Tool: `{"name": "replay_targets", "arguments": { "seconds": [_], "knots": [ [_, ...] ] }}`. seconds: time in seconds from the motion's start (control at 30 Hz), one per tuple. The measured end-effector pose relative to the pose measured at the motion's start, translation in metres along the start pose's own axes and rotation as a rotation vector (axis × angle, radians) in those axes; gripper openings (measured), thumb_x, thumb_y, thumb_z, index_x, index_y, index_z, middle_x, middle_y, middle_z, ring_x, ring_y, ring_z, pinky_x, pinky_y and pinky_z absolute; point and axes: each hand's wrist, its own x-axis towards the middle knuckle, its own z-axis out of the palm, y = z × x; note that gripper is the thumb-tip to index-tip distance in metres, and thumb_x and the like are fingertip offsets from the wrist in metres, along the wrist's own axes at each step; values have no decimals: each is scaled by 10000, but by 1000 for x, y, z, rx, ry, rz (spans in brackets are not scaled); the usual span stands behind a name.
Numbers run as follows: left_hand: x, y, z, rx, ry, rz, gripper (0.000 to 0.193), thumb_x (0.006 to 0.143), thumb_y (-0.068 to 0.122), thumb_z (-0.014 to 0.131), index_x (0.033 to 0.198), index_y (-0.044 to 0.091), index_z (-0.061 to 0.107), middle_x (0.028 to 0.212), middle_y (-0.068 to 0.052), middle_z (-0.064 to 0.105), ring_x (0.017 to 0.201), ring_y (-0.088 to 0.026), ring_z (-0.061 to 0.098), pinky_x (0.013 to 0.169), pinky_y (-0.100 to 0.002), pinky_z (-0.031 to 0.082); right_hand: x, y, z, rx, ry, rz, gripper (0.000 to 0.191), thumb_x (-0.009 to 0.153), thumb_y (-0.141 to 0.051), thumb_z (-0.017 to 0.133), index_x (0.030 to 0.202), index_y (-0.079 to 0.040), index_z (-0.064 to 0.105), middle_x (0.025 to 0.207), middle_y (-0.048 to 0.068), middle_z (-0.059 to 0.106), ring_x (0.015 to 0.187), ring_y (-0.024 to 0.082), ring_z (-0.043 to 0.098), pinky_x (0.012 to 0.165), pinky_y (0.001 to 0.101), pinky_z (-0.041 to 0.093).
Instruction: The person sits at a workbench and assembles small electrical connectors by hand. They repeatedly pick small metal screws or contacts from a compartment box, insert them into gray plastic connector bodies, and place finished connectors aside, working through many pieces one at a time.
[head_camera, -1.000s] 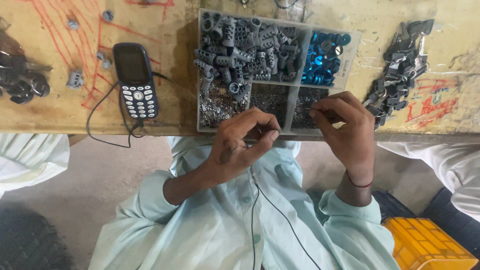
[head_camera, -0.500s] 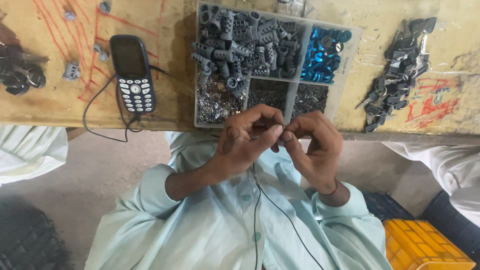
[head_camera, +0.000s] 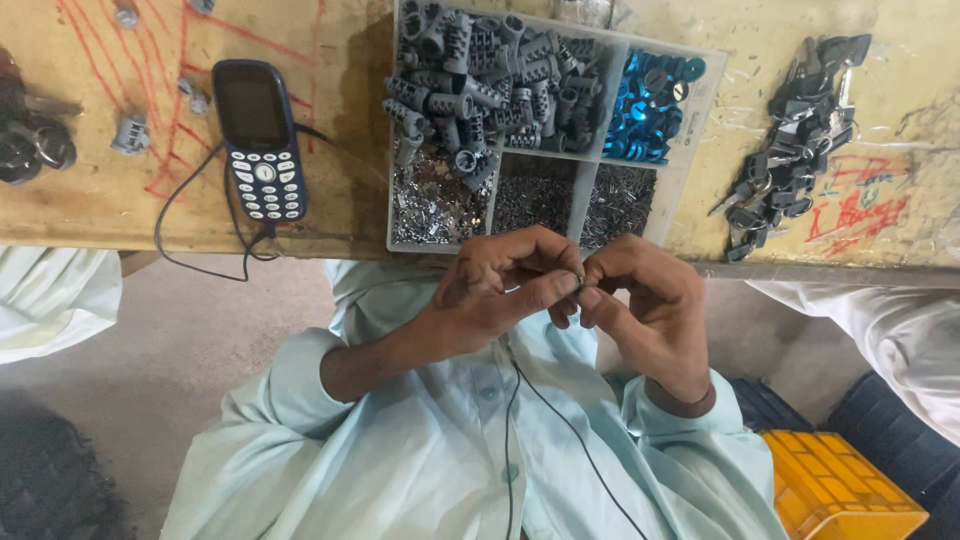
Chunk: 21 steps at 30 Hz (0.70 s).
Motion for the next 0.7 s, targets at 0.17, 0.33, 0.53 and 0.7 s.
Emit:
{"name": "replay_targets", "arguments": {
  "seconds": [0.17,0.33,0.53,0.7],
  "knots": [
    [-1,6,3,55,-7,18,218,1042,141,658,1171,-34,647,1017,-81,722,883,-111,699,808,-274,600,-6,6,-9,91,-14,44,62,926,45,668,985,58,656,1007,112,629,776,137,657,673,259,554],
    [0,17,6,407,-40,207,194,1079,160,632,1185,-3,637,1072,-58,706,973,-89,726,856,-239,607,-9,11,-15,214,-9,60,77,947,43,647,1021,63,656,1026,116,613,807,153,657,701,265,555],
    [25,18,11,500,11,212,179,1047,160,656,1144,9,666,1070,-45,663,944,-87,680,815,-245,580,3,19,-9,-22,198,-319,269,930,88,680,1145,-4,547,1114,97,599,936,153,677,785,272,606],
    [56,8,6,296,-95,31,207,1004,169,676,1134,9,683,971,7,689,840,-39,593,705,-209,509,2,24,-34,-585,232,-431,319,852,158,775,1096,-40,723,1106,117,711,986,216,725,825,301,599]
  ]
}}
